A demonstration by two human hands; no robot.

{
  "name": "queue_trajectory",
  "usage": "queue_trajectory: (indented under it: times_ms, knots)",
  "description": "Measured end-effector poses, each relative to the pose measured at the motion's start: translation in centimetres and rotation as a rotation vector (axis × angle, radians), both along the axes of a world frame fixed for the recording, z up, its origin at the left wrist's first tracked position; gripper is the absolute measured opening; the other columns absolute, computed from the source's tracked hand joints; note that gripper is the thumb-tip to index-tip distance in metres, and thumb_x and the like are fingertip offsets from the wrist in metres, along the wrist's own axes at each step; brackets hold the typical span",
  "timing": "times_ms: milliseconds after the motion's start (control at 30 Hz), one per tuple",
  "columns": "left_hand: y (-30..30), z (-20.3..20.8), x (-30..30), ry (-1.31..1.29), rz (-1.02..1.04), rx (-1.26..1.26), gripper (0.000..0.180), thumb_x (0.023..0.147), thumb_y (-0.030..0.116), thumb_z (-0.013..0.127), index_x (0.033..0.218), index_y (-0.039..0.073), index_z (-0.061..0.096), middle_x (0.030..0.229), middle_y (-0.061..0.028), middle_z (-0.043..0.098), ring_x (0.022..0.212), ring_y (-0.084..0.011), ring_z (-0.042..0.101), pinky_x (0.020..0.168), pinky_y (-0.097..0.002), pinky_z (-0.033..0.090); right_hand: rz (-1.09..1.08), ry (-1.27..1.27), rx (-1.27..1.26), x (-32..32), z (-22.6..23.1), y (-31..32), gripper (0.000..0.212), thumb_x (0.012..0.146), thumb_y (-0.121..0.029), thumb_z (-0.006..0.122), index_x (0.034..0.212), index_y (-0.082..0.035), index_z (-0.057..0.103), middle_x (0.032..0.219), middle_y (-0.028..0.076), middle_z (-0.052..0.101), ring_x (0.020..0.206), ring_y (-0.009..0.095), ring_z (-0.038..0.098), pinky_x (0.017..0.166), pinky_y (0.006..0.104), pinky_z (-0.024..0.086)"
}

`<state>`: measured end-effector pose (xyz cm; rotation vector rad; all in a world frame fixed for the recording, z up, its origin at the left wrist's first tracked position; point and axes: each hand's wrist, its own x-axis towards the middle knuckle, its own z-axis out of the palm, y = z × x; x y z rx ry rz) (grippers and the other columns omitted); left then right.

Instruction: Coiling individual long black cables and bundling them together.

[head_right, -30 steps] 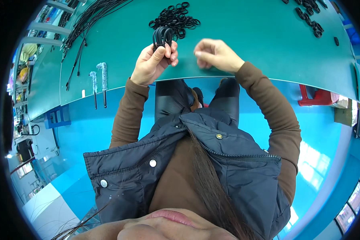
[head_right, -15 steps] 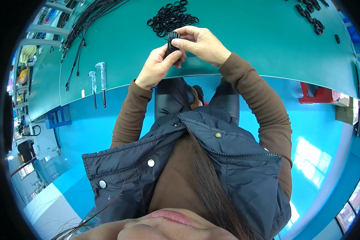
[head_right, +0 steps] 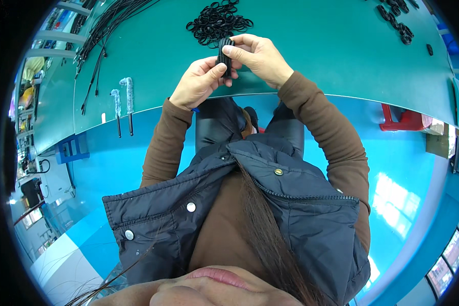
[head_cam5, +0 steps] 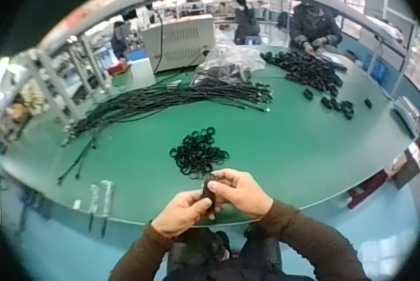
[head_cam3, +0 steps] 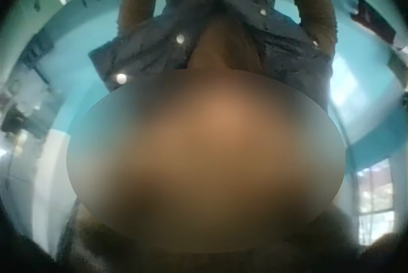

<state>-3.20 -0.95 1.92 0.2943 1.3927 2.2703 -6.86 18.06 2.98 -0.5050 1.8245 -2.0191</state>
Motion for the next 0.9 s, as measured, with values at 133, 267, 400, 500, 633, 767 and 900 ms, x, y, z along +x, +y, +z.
queue_trajectory:
  times_ms: [133,267,400,500,633,767,900]
  knots:
    - [-0.1,-0.3,0.0,0.04,-0.016,-0.046,0.022,0.097,0.013,0.053,0.11,-0.004,0.058,0.101,-0.0132,0.06,0.087,-0.017,0.057,0.076,-0.0276,0.05,-0.047,-0.008,-0.04,-0.7,-0.3,0.1,0.03,0.092,-0.021,0.062,0.114,0.0,0.061,0.094,0.009,0.066,0.075,0.011,0.06,0.068,0.0225,0.051]
    - [-0.2,-0.3,0.2,0.033,0.021,0.101,0.023,0.097,0.013,0.053,0.11,-0.005,0.058,0.101,-0.0129,0.06,0.088,-0.0167,0.056,0.077,-0.0283,0.05,-0.23,0.051,-0.078,-3.0,-0.7,1.1,0.03,0.091,-0.022,0.062,0.112,-0.001,0.061,0.089,0.007,0.067,0.073,0.011,0.06,0.067,0.0243,0.052]
    - [-0.5,0.1,0.3,0.011,0.049,0.069,0.023,0.097,0.015,0.053,0.109,-0.005,0.058,0.101,-0.0128,0.06,0.089,-0.0165,0.057,0.077,-0.029,0.05,-0.381,0.398,0.623,-6.1,-3.4,4.4,0.027,0.09,-0.026,0.061,0.11,-0.008,0.064,0.088,0.004,0.066,0.075,0.014,0.061,0.07,0.0282,0.051]
    - [-0.8,0.0,0.4,0.016,0.077,0.055,0.023,0.097,0.015,0.053,0.109,-0.005,0.058,0.101,-0.0129,0.059,0.089,-0.0166,0.057,0.077,-0.029,0.05,-0.387,0.469,0.727,-6.3,-4.1,3.7,0.024,0.089,-0.024,0.061,0.107,-0.011,0.066,0.088,0.005,0.065,0.075,0.016,0.061,0.071,0.0291,0.05]
    - [-1.2,-0.2,0.4,0.018,0.108,0.031,0.024,0.097,0.015,0.053,0.11,-0.005,0.058,0.102,-0.0129,0.059,0.091,-0.017,0.058,0.078,-0.0289,0.05,-0.416,0.582,0.841,-6.6,-4.8,2.2,0.019,0.087,-0.023,0.061,0.102,-0.014,0.068,0.088,0.005,0.064,0.075,0.018,0.061,0.072,0.0307,0.05]
    - [-1.4,-0.5,0.4,0.021,0.128,0.009,0.024,0.097,0.015,0.053,0.111,-0.005,0.057,0.104,-0.0129,0.059,0.092,-0.0177,0.058,0.078,-0.0287,0.05,-0.478,0.718,0.876,-7.4,-5.3,1.0,0.015,0.086,-0.021,0.06,0.095,-0.016,0.07,0.088,0.005,0.063,0.073,0.019,0.06,0.071,0.033,0.05]
    - [-1.2,-0.3,0.3,0.036,0.151,-0.043,0.021,0.099,0.016,0.05,0.102,-0.003,0.059,0.119,-0.0178,0.054,0.095,-0.0209,0.056,0.08,-0.0322,0.049,-0.545,0.794,0.906,-8.9,-6.2,1.5,0.014,0.087,-0.02,0.061,0.093,-0.012,0.069,0.086,0.004,0.064,0.069,0.016,0.058,0.068,0.0295,0.05]
